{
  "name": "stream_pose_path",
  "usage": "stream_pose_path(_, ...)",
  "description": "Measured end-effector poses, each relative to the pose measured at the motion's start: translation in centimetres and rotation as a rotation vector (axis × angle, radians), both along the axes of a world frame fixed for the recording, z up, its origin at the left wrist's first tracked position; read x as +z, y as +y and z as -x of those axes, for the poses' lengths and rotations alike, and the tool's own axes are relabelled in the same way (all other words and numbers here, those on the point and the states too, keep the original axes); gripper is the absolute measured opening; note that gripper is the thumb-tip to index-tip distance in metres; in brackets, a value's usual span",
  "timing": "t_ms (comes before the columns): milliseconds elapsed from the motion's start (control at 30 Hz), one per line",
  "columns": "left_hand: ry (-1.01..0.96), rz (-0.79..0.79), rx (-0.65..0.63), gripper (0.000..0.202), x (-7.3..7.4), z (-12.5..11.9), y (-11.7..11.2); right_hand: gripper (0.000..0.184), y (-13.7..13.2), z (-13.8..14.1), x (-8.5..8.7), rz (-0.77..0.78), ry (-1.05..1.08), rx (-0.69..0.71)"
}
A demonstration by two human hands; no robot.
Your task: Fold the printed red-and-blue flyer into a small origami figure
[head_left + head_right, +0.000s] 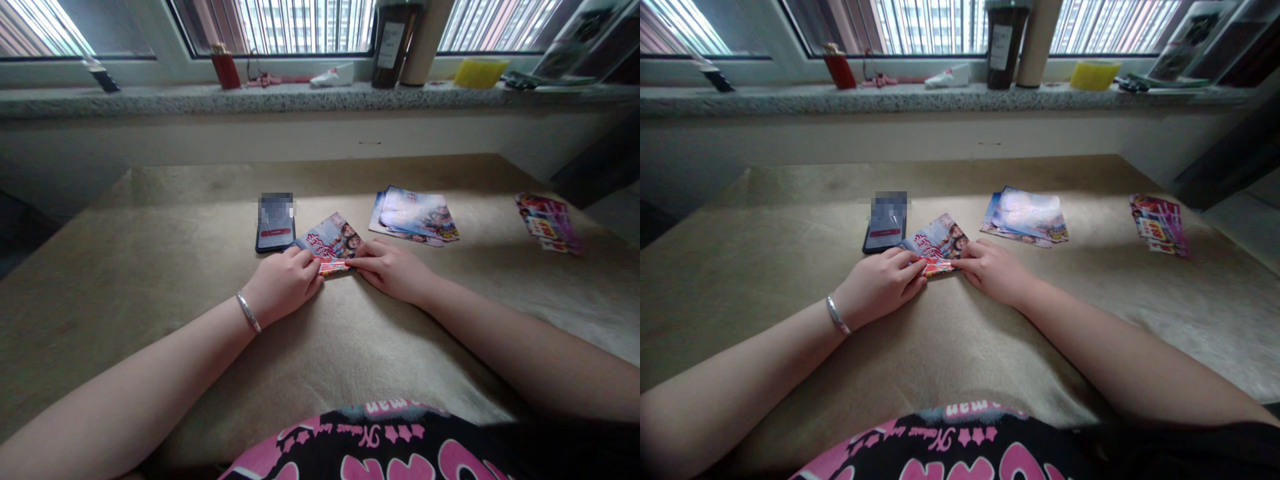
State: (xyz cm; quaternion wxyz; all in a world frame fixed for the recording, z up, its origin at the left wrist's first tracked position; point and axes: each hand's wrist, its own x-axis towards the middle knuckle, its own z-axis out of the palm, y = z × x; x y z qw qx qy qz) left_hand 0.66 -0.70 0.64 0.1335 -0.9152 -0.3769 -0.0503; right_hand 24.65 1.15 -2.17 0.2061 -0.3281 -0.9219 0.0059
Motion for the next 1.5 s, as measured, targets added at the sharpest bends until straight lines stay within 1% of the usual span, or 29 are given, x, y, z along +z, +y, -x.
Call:
stream_pose_path(300,0.012,-0.014,0.020,0.029,-0.05,-0.10,0.00,0.028,0.07,-0.02,-0.03,0.008,-0.010,-0.007)
stream_pose_path(500,-0.009,-0.009,0.008,0.029,-0.20,-0.18,0.01,0.029,0.05,-0.01,0.04,-0.023,-0.038,-0.012)
stream_pose_path(1200,-0.004,0.001,0.007,0.030,-0.56,-0.21,0.20,0.030,-0.01,0.14,0.18,-0.020,-0.047,-0.016)
stream_pose_path(1500,-0.005,-0.019,-0.023,0.032,-0.83,-0.07,0.37,0.031,-0.29,0.21,0.37,-0.094,-0.121,-0.026)
